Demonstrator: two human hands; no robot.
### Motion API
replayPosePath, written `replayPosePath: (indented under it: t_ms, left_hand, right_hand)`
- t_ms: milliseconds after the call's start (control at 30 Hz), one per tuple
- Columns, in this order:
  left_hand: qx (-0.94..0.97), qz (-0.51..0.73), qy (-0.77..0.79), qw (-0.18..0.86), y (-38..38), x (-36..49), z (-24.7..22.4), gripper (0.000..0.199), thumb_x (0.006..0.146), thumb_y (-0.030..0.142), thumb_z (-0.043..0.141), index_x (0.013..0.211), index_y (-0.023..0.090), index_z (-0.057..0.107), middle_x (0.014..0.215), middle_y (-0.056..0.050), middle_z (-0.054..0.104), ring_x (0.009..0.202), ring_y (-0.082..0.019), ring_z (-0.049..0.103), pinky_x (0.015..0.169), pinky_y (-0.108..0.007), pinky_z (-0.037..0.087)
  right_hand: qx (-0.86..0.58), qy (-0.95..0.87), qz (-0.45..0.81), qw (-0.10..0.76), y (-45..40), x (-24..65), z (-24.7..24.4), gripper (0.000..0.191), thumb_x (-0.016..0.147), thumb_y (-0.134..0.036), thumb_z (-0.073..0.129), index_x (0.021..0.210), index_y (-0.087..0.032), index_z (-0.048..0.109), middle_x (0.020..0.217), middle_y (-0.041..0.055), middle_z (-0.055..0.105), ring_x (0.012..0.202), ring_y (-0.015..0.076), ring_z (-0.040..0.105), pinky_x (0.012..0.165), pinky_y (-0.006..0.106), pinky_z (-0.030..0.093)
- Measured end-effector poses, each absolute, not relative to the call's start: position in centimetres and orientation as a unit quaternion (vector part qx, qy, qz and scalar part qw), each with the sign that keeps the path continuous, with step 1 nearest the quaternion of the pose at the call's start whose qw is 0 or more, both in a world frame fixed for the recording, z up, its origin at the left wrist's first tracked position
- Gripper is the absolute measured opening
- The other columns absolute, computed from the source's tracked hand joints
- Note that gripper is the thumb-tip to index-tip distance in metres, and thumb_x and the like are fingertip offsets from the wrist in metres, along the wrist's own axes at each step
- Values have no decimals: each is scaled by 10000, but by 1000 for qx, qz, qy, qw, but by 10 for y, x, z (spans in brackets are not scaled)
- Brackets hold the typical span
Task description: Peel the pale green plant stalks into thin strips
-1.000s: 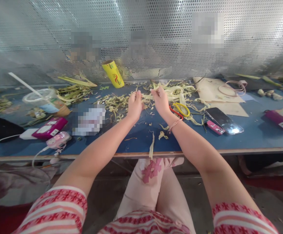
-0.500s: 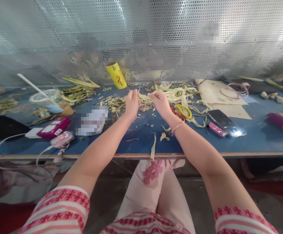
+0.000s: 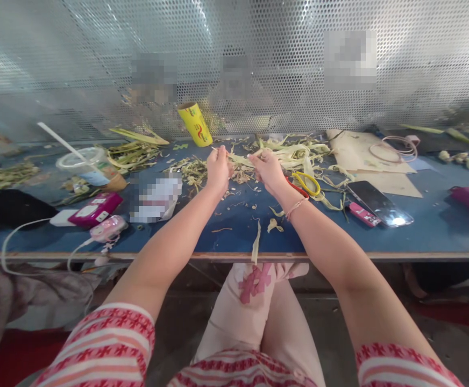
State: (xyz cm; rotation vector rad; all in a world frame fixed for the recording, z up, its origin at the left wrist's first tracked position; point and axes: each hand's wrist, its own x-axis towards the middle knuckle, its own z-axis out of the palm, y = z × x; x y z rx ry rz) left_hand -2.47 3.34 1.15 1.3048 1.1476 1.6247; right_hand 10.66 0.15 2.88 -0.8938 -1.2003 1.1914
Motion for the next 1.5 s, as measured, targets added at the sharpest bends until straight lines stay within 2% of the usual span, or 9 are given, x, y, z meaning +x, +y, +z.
replayPosePath:
  t_ms: [300, 500, 633, 800, 967, 1067, 1200, 1333, 1500]
  left_hand:
    - [476, 636, 464, 391, 30, -20, 14, 469, 804, 676, 539, 890, 215, 547, 538, 47, 356, 468, -104, 443, 474, -248, 331]
    - [452, 594, 452, 489, 17, -11, 14, 346, 889, 510, 548, 761, 198, 468, 479, 88, 276, 368, -50, 295, 416, -214, 263]
    - [456, 572, 435, 525, 13, -10, 17, 273, 955, 390, 474, 785, 179, 509, 477, 76, 392, 362, -48, 355, 423, -199, 312]
    - [487, 543, 442, 522, 18, -12, 14, 266, 893, 367, 583, 732, 155, 565, 560, 10, 567, 455, -78, 512, 528, -234, 438]
    - [491, 530, 390, 571, 10, -7, 14, 110, 878, 250, 607, 834, 150, 613, 725, -31, 680, 620, -104, 617, 693, -279, 525]
    - [489, 530, 384, 576, 5, -4, 15, 69, 891, 184, 568, 866, 141, 615, 731, -27, 683, 649, -102, 625, 731, -283, 536]
    - [491, 540, 395, 558, 7, -3, 14, 81, 891, 192, 571, 849, 137, 613, 719, -15, 671, 646, -89, 620, 737, -267, 531]
    - [488, 555, 393, 547, 7, -3, 13, 73, 880, 182, 582, 827, 138, 607, 693, 0, 657, 638, -83, 619, 713, -250, 520]
    - [515, 557, 391, 521, 2, -2, 14, 61, 857, 171, 603, 803, 144, 602, 687, 3, 659, 633, -85, 614, 684, -241, 510]
  right_hand:
    - [-373, -469, 557, 575, -4, 113, 35, 384, 782, -281, 726, 673, -217, 364, 432, -131, 228, 362, 23, 198, 356, 156, 173]
    - [-384, -430, 581, 574, 3, 132, 37, 414, 769, -247, 740, 657, -205, 344, 431, -128, 243, 365, 11, 190, 346, 133, 165]
    - [-386, -439, 592, 554, 6, 139, 36, 373, 803, -211, 693, 642, -199, 357, 429, -120, 253, 361, 14, 192, 344, 136, 152]
    - [-409, -446, 565, 560, 11, 139, 31, 355, 828, -300, 674, 641, -197, 391, 460, -97, 319, 372, 28, 259, 356, 151, 205]
    - [-446, -489, 481, 575, 23, 140, 22, 383, 833, -389, 665, 623, -199, 408, 512, -79, 368, 408, 39, 318, 396, 177, 263]
    - [-477, -549, 391, 564, 29, 141, 16, 398, 835, -403, 659, 589, -193, 426, 506, -67, 386, 450, 52, 348, 442, 192, 281]
    - [-491, -614, 320, 528, 27, 140, 18, 381, 900, -365, 559, 579, -188, 456, 501, -52, 412, 501, 79, 398, 519, 219, 309]
    - [-502, -683, 211, 487, 19, 139, 24, 403, 923, -288, 500, 536, -187, 453, 506, -24, 458, 547, 108, 419, 572, 252, 276]
    - [-497, -724, 129, 460, 11, 137, 27, 424, 877, -184, 524, 483, -197, 368, 475, -30, 362, 536, 115, 344, 593, 276, 236]
